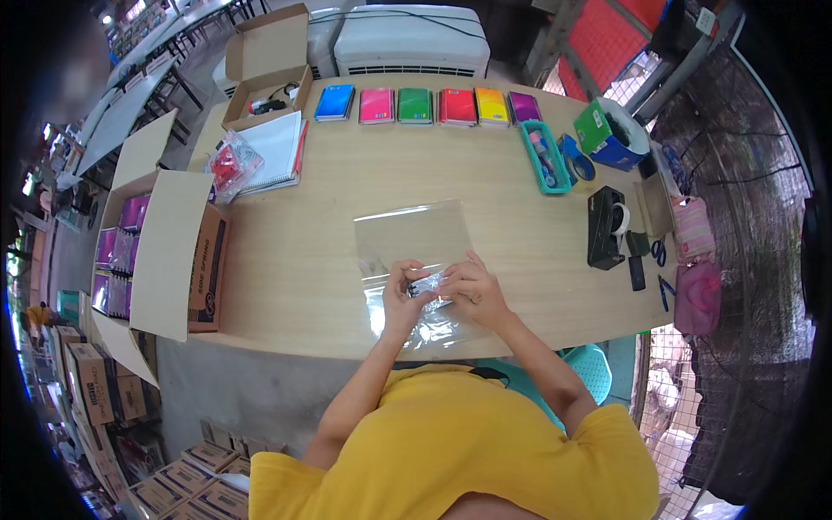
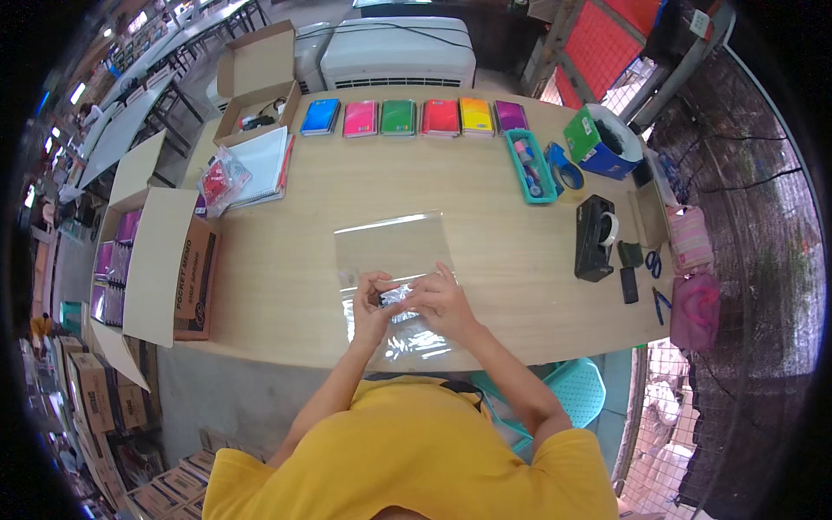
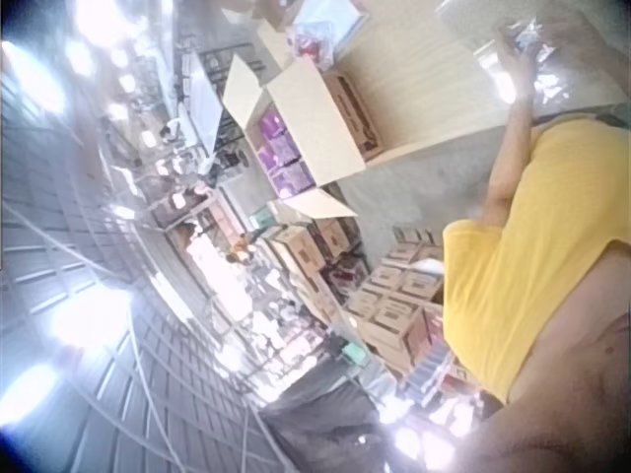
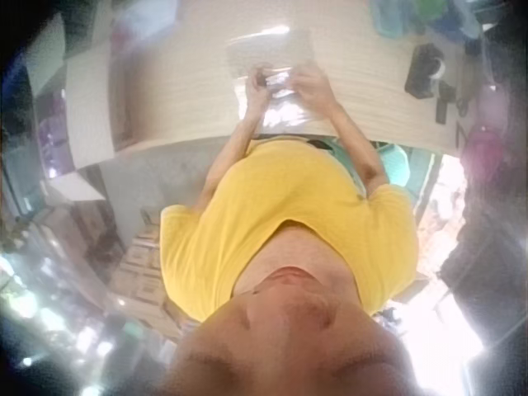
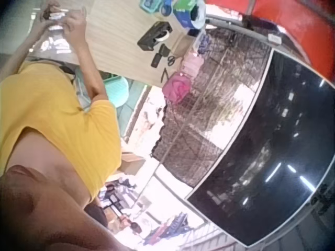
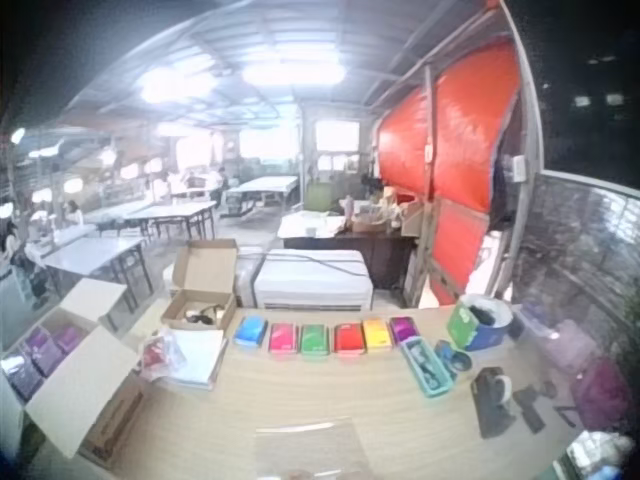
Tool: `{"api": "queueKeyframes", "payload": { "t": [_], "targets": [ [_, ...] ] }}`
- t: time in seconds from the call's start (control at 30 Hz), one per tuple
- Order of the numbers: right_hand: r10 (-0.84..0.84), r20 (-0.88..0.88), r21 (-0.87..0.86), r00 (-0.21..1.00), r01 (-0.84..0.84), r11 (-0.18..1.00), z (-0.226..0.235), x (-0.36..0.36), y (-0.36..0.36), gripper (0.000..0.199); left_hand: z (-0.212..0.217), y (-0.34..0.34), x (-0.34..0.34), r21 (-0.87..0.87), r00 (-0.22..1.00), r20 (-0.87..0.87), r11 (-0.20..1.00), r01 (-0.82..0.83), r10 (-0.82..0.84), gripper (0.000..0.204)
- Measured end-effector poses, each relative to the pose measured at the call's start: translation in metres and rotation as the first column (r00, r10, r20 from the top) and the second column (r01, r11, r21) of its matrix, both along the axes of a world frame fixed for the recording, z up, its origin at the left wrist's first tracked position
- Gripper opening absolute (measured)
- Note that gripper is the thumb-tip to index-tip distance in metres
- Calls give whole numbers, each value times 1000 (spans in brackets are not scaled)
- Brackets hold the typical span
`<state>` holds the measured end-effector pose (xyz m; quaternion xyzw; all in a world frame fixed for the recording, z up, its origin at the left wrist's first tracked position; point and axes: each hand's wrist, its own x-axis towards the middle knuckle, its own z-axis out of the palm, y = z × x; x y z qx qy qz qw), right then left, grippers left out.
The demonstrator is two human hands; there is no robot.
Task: The person places notebooks into plastic bags, uses a tape dispenser to seal the bags with tape, and stacks the bagged notebooks into a cardboard box.
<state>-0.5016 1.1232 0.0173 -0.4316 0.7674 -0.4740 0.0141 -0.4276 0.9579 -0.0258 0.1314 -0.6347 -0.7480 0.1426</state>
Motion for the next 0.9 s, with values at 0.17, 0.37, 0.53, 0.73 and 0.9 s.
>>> {"api": "queueKeyframes", "payload": {
  "t": [0.17, 0.37, 0.53, 0.73, 0.9],
  "targets": [
    [-90, -162, -47, 983, 83, 995, -33, 21, 11, 28, 1, 2, 2, -113, 1000, 17, 994, 9, -7, 33],
    [-292, -48, -87, 955, 287, 954, -3, 6, 58, 41, 9, 5, -1, -19, 995, 97, 1000, -2, 4, 25],
    [-953, 164, -90, 253, 966, 241, 2, -114, 222, 28, 9, 9, 8, -97, 989, 101, 990, -100, 110, 22],
    [-738, 656, 490, -158, 833, 257, -23, -171, 333, 24, 5, 11, 0, -67, 990, 102, 994, -87, 94, 21],
    [-857, 515, 217, 3, 967, 134, -60, -161, 351, 21, 1, 15, -2, -143, 996, 48, 987, -68, 75, 18]
  ]
}}
